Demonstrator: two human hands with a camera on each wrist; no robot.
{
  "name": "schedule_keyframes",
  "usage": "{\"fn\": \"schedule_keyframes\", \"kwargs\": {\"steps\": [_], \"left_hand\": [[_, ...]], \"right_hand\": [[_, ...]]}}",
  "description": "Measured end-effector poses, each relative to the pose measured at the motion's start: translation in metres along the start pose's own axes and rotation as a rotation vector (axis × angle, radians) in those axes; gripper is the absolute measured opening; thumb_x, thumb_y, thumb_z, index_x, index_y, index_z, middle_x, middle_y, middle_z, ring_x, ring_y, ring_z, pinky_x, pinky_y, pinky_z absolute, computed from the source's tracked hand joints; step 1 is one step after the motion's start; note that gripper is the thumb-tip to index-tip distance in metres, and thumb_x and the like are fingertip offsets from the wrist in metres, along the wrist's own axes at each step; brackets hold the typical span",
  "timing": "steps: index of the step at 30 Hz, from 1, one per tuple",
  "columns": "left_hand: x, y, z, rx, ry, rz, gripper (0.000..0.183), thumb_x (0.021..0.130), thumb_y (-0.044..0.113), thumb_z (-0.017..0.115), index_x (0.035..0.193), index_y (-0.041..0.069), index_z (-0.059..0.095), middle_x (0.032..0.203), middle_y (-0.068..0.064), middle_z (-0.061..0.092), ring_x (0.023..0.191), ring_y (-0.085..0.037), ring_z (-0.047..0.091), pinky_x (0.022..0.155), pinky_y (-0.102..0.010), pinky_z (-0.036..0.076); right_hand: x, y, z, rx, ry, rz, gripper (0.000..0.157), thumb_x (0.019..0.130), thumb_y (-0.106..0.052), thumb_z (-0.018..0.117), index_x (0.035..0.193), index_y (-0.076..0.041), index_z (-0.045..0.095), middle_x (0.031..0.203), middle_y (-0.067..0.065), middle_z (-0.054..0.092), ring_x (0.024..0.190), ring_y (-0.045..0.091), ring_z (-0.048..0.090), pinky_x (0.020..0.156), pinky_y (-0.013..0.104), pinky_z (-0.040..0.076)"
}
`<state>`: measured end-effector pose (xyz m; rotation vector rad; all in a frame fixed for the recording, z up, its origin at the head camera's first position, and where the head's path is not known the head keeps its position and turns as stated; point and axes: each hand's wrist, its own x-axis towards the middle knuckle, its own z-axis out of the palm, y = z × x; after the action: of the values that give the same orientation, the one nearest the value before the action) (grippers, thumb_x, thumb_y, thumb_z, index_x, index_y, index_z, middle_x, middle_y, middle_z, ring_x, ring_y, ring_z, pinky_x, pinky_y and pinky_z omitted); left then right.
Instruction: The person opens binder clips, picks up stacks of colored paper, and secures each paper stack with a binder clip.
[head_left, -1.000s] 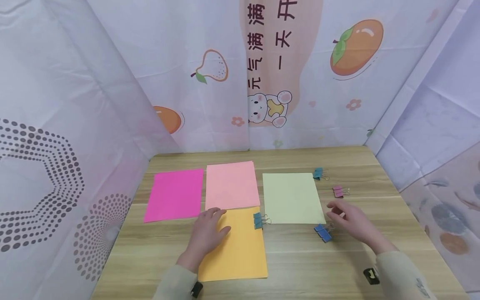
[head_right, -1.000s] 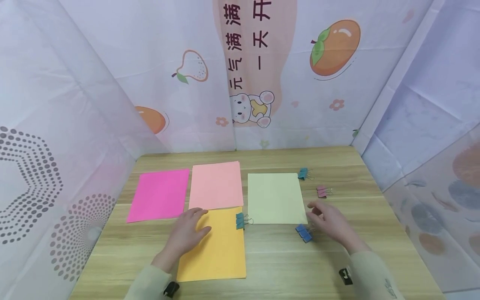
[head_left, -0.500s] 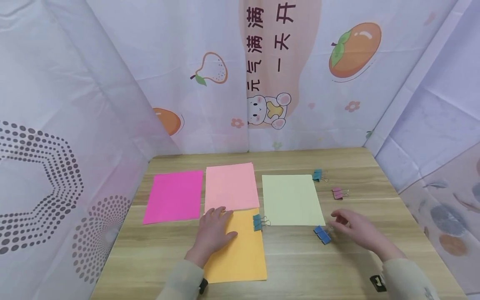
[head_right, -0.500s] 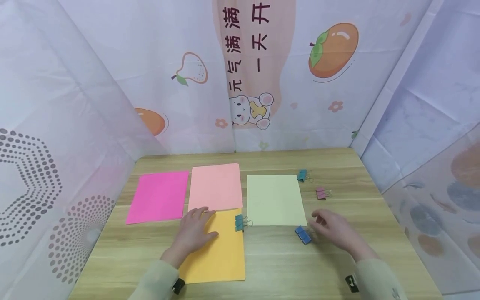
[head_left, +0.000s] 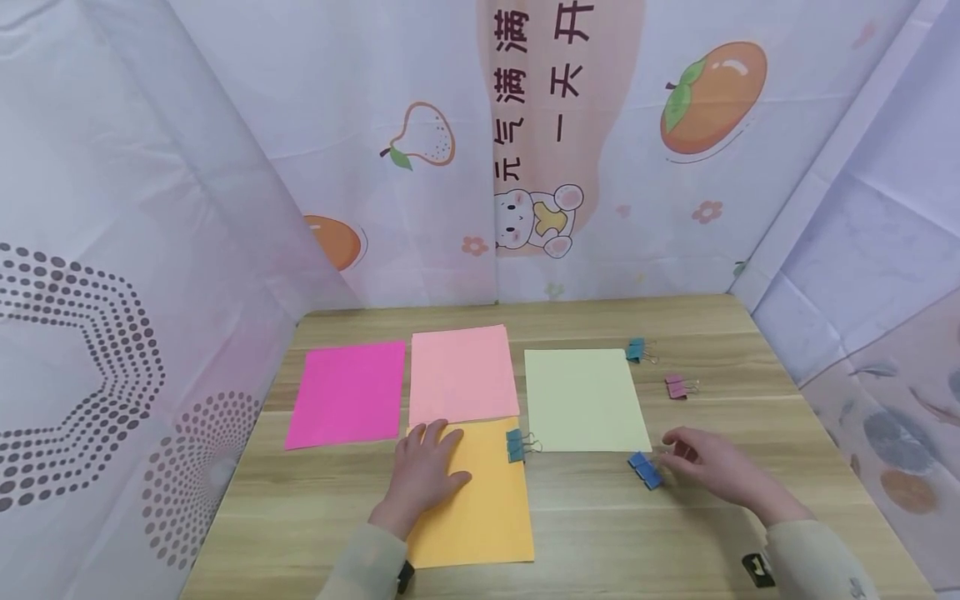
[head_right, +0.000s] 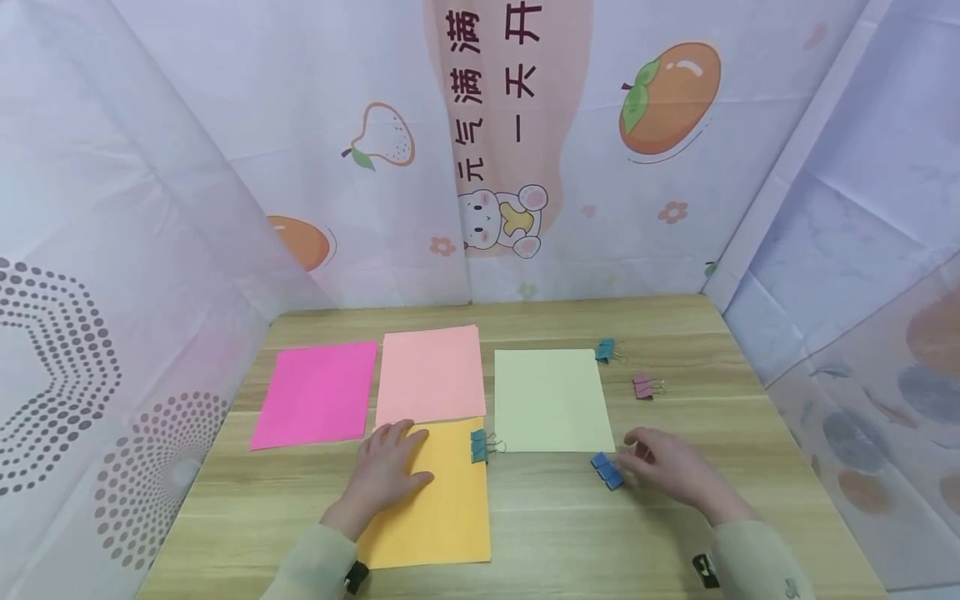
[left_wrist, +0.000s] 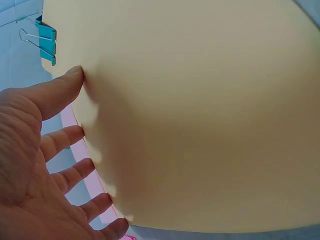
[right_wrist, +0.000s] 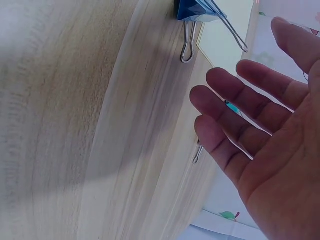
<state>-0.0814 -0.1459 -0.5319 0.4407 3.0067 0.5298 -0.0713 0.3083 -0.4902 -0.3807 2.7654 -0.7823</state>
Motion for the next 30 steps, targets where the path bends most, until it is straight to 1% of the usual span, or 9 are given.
{"fn": "schedule_keyframes", "kwargs": {"steps": [7,15,22,24,29,30], "left_hand": [[-0.001,0.001,-0.003,0.002,0.01,0.012,0.059,0.083,0.033,0.083,0.134,0.012,0.063,0.144,-0.015,0.05,0.133,-0.047,0.04,0.103,-0.069,0.033],[-0.001,0.0,-0.003,0.001,0.008,0.012,0.059,0.083,0.033,0.083,0.135,0.013,0.062,0.145,-0.015,0.05,0.133,-0.047,0.041,0.103,-0.069,0.033],[-0.001,-0.001,0.0,-0.004,0.011,0.01,0.059,0.084,0.034,0.082,0.136,0.013,0.062,0.145,-0.015,0.049,0.134,-0.048,0.04,0.104,-0.069,0.032],[0.0,-0.001,0.001,-0.003,0.011,0.007,0.059,0.084,0.035,0.082,0.136,0.014,0.062,0.146,-0.014,0.049,0.134,-0.048,0.039,0.105,-0.068,0.032],[0.0,-0.002,0.002,-0.003,0.001,-0.004,0.059,0.085,0.036,0.081,0.137,0.015,0.062,0.147,-0.014,0.049,0.135,-0.047,0.039,0.106,-0.068,0.031],[0.0,-0.002,0.002,-0.005,-0.002,-0.006,0.059,0.085,0.036,0.081,0.137,0.015,0.062,0.147,-0.014,0.049,0.135,-0.047,0.039,0.106,-0.068,0.031]], "right_hand": [[0.0,-0.001,0.002,0.008,-0.024,0.012,0.036,0.096,-0.036,0.071,0.113,-0.004,0.068,0.085,-0.007,0.063,0.077,0.004,0.057,0.068,0.028,0.052],[-0.002,0.0,0.006,0.018,-0.076,0.045,0.033,0.094,-0.037,0.072,0.111,-0.009,0.068,0.08,-0.008,0.06,0.07,0.004,0.052,0.062,0.026,0.046],[-0.003,0.003,0.009,0.021,-0.071,0.014,0.024,0.097,-0.034,0.07,0.105,-0.012,0.068,0.076,-0.009,0.058,0.065,0.003,0.048,0.058,0.026,0.042],[-0.002,0.003,0.01,0.028,-0.069,0.022,0.022,0.098,-0.034,0.068,0.104,-0.013,0.067,0.075,-0.009,0.059,0.064,0.003,0.048,0.058,0.025,0.042],[0.0,0.001,0.012,0.023,-0.074,0.084,0.019,0.1,-0.033,0.066,0.103,-0.014,0.067,0.077,-0.008,0.061,0.066,0.005,0.051,0.06,0.026,0.044],[0.001,0.001,0.012,0.019,-0.072,0.082,0.018,0.1,-0.032,0.065,0.103,-0.014,0.067,0.078,-0.007,0.061,0.067,0.005,0.051,0.06,0.026,0.044]]}}
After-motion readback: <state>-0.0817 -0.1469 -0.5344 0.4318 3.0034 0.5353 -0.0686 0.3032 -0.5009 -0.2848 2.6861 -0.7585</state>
